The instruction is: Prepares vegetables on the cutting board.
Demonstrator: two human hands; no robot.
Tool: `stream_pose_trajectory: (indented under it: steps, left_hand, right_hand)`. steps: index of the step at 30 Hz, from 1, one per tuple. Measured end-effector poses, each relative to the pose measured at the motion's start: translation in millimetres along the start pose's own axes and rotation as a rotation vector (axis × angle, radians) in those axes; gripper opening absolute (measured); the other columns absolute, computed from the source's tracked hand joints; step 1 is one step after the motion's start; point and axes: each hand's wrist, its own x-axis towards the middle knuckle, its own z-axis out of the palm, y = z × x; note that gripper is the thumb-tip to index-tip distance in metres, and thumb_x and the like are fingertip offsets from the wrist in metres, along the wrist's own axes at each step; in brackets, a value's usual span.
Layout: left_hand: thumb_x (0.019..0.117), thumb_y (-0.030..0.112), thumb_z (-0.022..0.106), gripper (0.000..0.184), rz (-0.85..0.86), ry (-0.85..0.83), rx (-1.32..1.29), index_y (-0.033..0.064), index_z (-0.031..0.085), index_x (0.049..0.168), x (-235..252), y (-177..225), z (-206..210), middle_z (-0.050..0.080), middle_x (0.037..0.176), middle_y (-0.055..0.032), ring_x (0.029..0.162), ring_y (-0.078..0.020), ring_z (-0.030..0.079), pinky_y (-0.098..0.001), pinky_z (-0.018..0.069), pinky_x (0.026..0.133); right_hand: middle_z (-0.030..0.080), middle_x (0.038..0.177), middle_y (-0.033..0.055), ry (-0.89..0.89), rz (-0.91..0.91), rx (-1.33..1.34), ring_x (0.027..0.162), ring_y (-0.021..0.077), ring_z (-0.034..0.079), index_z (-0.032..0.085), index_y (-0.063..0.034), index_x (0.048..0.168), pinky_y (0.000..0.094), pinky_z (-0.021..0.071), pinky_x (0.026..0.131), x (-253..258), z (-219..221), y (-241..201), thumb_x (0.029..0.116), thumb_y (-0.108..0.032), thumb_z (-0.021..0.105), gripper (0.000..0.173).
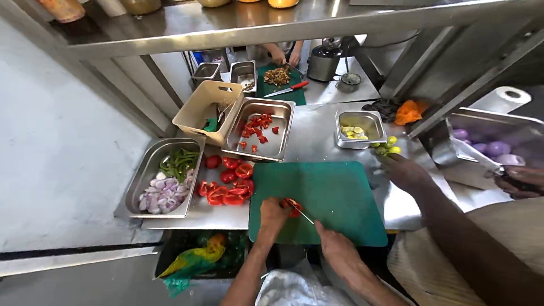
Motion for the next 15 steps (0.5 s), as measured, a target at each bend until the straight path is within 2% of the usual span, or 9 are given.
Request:
stream_pose_trajectory:
  steps: [3,6,9,11,13,15]
  left_hand:
    - [0.0915,0.037,0.07,0.03,0.005,-0.004,0.029,0.0091,0.077,0.1,-0.7,-2.4,3.4,0.074,0.102,-0.0099,0.101,-0.0256,0.07,-0.048,0.0555,0.093]
    - [0.0922,0.044,0.069,0.036,-0.04,0.027,0.039,0.0096,0.077,0.103,1.7,-19.5,2.8,0.074,0.105,-0.0106,0.104,-0.0271,0.07,-0.0506,0.0553,0.095]
    - [0.0934,0.052,0.065,0.044,-0.06,0.081,0.126,0.0168,0.074,0.119,-1.8,-37.2,-5.2,0.071,0.122,-0.0084,0.119,-0.0276,0.065,-0.0519,0.0523,0.102]
    - [0.0929,0.045,0.066,0.047,0.024,0.144,0.185,0.0221,0.068,0.134,-6.6,-40.6,-10.4,0.064,0.138,-0.0055,0.135,-0.0275,0.054,-0.0495,0.0442,0.112]
    - [0.0932,0.035,0.067,0.046,0.19,0.197,0.207,0.0207,0.066,0.137,-4.8,-34.8,-9.7,0.059,0.144,-0.0058,0.14,-0.0287,0.048,-0.0489,0.0378,0.117]
    - [0.0954,0.025,0.064,0.043,0.351,0.15,0.23,0.0231,0.065,0.138,5.2,-19.8,0.3,0.056,0.148,-0.0053,0.144,-0.0281,0.043,-0.0496,0.0375,0.118]
  right_hand:
    - [0.068,0.114,0.0222,-0.002,-0.022,0.021,0.106,0.0419,0.069,0.036,-0.0163,0.155,0.0556,0.057,0.087,19.2,0.5,-7.7,0.1055,-0.006,0.042,0.051]
    - [0.069,0.111,0.023,0.002,-0.045,0.025,0.104,0.0433,0.069,0.035,-0.0164,0.156,0.0573,0.0568,0.086,25.0,3.0,0.9,0.1037,-0.006,0.044,0.054]
    - [0.069,0.113,0.0235,-0.06,-0.038,0.061,0.106,0.0432,0.069,0.032,-0.0163,0.158,0.0582,0.0553,0.09,21.6,5.9,23.6,0.1032,-0.011,0.048,0.057]
    - [0.069,0.109,0.0227,-0.033,-0.069,0.154,0.104,0.0416,0.069,0.037,-0.013,0.153,0.0572,0.0552,0.09,13.8,6.3,41.9,0.1079,-0.022,0.044,0.046]
    - [0.069,0.101,0.0217,0.095,-0.092,0.316,0.094,0.0392,0.071,0.041,-0.0094,0.151,0.0561,0.0566,0.085,3.4,8.3,56.8,0.109,-0.026,0.045,0.046]
    - [0.068,0.095,0.0199,0.196,-0.067,0.456,0.085,0.0357,0.069,0.041,-0.0077,0.15,0.0547,0.0569,0.078,-0.6,11.3,66.9,0.1085,-0.026,0.046,0.046]
